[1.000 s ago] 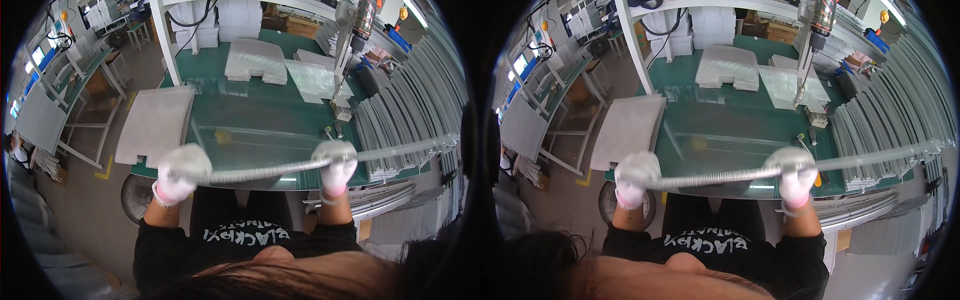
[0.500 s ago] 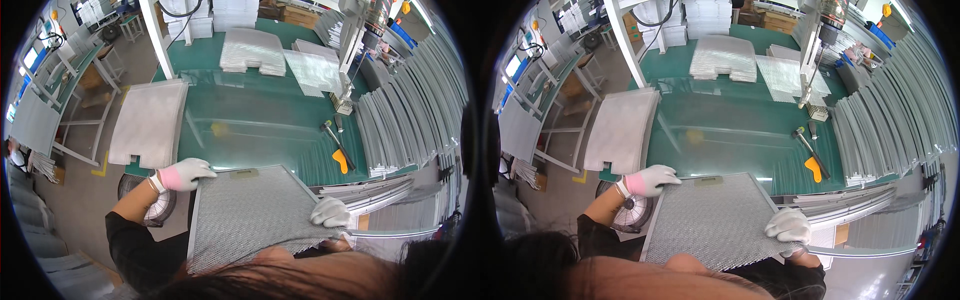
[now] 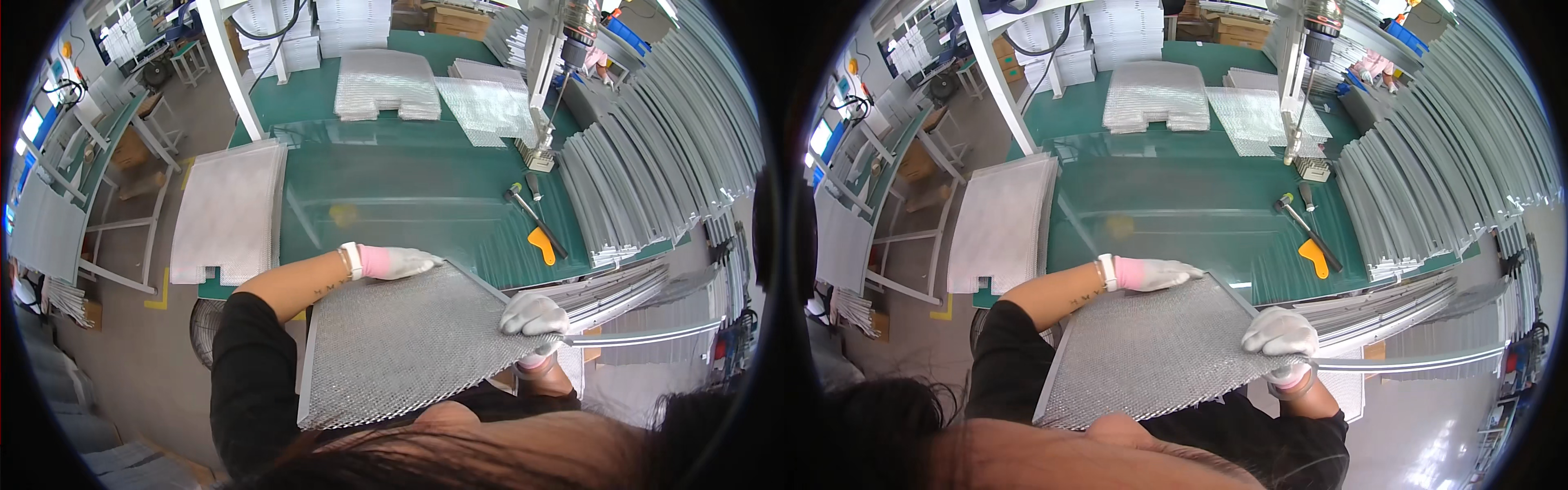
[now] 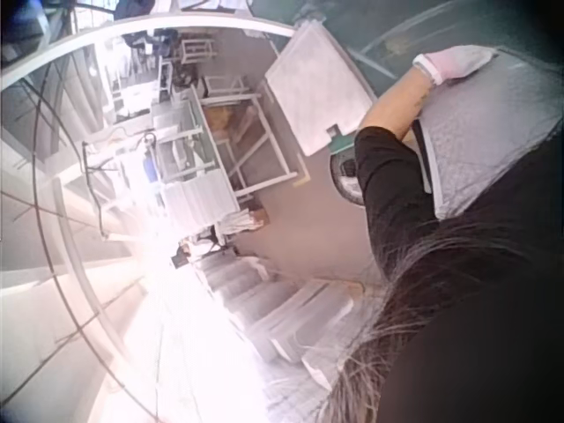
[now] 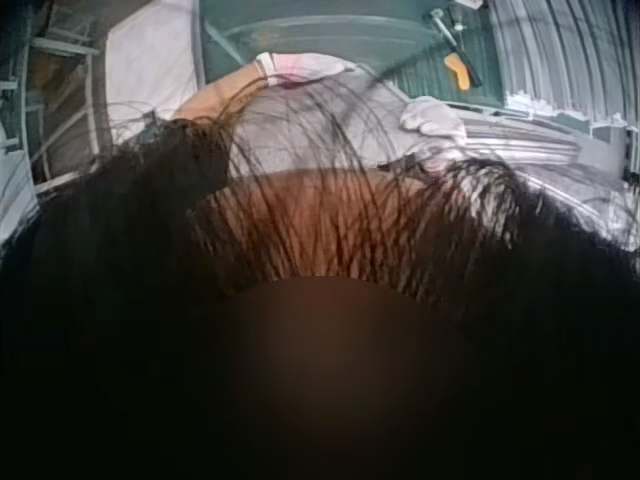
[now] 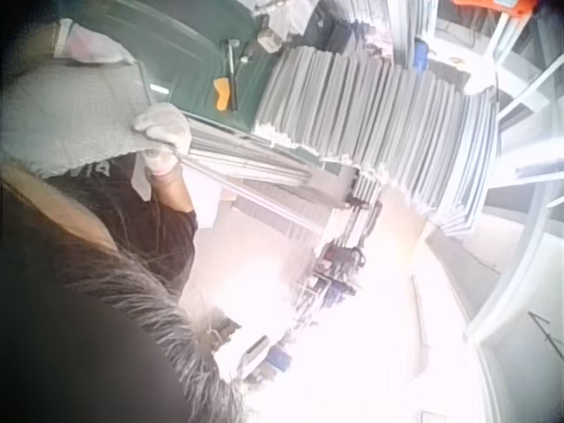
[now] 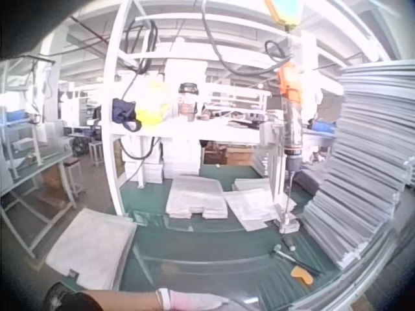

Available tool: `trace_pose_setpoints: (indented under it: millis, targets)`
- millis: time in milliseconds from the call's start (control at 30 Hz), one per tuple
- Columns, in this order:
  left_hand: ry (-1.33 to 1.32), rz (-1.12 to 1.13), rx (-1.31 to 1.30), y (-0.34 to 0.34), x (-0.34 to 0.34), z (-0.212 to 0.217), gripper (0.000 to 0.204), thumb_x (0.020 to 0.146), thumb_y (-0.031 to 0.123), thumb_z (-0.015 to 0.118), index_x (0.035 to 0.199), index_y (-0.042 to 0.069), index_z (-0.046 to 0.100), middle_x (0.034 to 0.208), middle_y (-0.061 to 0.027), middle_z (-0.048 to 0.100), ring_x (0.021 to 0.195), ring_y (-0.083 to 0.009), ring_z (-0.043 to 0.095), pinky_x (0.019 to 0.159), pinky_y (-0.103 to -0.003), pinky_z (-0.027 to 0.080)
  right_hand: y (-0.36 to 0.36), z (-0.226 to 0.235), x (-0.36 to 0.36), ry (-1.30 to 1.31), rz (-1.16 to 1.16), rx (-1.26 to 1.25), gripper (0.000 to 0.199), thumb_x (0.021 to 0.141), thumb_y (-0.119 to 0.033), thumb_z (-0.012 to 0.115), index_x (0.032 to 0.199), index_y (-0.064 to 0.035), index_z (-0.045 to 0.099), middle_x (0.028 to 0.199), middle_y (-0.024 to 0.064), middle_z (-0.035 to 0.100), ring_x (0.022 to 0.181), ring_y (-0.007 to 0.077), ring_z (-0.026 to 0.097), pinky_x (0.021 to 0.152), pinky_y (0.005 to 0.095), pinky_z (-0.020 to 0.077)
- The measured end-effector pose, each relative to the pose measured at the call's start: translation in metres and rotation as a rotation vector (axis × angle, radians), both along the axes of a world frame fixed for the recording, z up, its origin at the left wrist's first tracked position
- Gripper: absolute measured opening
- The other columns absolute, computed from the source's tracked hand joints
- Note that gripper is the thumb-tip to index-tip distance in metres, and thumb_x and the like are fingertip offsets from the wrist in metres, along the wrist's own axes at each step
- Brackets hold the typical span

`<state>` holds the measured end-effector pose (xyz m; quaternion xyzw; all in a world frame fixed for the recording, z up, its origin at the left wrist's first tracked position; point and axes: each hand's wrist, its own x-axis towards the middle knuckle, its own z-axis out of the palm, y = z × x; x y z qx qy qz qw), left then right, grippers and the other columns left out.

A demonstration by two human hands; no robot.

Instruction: Assembling metal mesh filters by fitting frames onto the mesh and securing them with a power screwdriver and hammer.

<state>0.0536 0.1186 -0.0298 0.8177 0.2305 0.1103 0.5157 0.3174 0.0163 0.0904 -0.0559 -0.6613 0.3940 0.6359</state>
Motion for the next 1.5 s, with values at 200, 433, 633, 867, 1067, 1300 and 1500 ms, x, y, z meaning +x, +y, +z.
trace_pose_setpoints:
  millis: [200, 433, 633, 867, 1067, 1300, 1500]
  targets:
    - [-0.494, 0.075, -0.294, -0.058, -0.105, 0.117, 0.077, 0.094, 0.062, 0.042, 0.117, -0.008, 0.06, 0.107, -0.0223, 0.068, 0.101, -0.0335, 0.065, 0.09, -0.04, 0.05, 0.046, 0.027, -0.006, -0.216, -0.153, 0.017, 0.03, 0.092, -0.029, 0.064, 0.077, -0.0048, 0.057, 0.069, 0.0089, 0.064, 0.06, 0.0216, 0.062, 0.057, 0.0324, 0.0489]
    - [-0.904, 1.361, 0.671, -0.114, -0.084, 0.145, 0.019, 0.076, -0.007, 0.058, 0.094, -0.003, 0.061, 0.093, -0.0119, 0.065, 0.078, -0.0174, 0.06, 0.073, -0.027, 0.048, 0.109, 0.061, -0.056, -0.173, -0.209, -0.2, 0.012, 0.085, 0.001, 0.051, 0.089, 0.0031, 0.061, 0.086, 0.0111, 0.066, 0.077, 0.0146, 0.059, 0.072, 0.027, 0.0473]
    - [-0.856, 1.198, 0.784, -0.116, -0.065, 0.141, 0.012, 0.083, 0.003, 0.065, 0.094, -0.001, 0.06, 0.092, -0.0102, 0.064, 0.078, -0.0175, 0.059, 0.073, -0.029, 0.048, 0.122, 0.026, -0.038, -0.051, -0.064, -0.115, 0.006, 0.092, -0.005, 0.054, 0.09, 0.0, 0.056, 0.084, 0.0136, 0.064, 0.076, 0.0194, 0.06, 0.071, 0.0309, 0.0492]
    - [-0.896, 0.266, 0.656, -0.126, -0.081, 0.143, 0.029, 0.093, 0.025, 0.058, 0.079, 0.0, 0.061, 0.072, -0.0143, 0.062, 0.058, -0.0267, 0.06, 0.052, -0.037, 0.048, 0.081, 0.039, -0.033, -0.161, 0.061, -0.014, 0.06, 0.095, -0.038, 0.058, 0.047, -0.0137, 0.032, 0.04, 0.0027, 0.041, 0.033, 0.0188, 0.045, 0.036, 0.0299, 0.04]
    - [-0.353, 0.199, 0.379, -0.146, -0.082, 0.107, 0.036, 0.086, 0.027, 0.062, 0.112, 0.002, 0.064, 0.108, -0.0164, 0.064, 0.099, -0.0359, 0.062, 0.082, -0.044, 0.051, 0.057, -0.002, 0.017, -0.2, 0.427, 0.202, 0.038, 0.088, -0.037, 0.067, 0.072, -0.0037, 0.056, 0.075, 0.0141, 0.067, 0.066, 0.0266, 0.066, 0.054, 0.0352, 0.0522]
    - [0.308, 0.219, 0.546, -0.113, -0.103, 0.048, 0.063, 0.078, 0.026, 0.067, 0.135, 0.01, 0.046, 0.136, -0.0175, 0.048, 0.129, -0.0381, 0.042, 0.106, -0.047, 0.037, 0.043, -0.005, 0.026, -0.276, 0.365, 0.203, 0.035, 0.085, -0.036, 0.064, 0.076, -0.003, 0.061, 0.083, 0.0161, 0.07, 0.071, 0.0306, 0.068, 0.063, 0.0399, 0.0537]
    - [0.36, 0.086, 0.645, -0.097, -0.108, 0.032, 0.063, 0.071, 0.016, 0.067, 0.131, 0.009, 0.049, 0.134, -0.0137, 0.051, 0.124, -0.0353, 0.044, 0.107, -0.045, 0.033, 0.042, -0.01, 0.028, -0.216, 0.379, 0.164, 0.042, 0.089, -0.044, 0.06, 0.078, -0.0033, 0.06, 0.079, 0.0155, 0.069, 0.069, 0.0305, 0.067, 0.061, 0.0392, 0.0529]
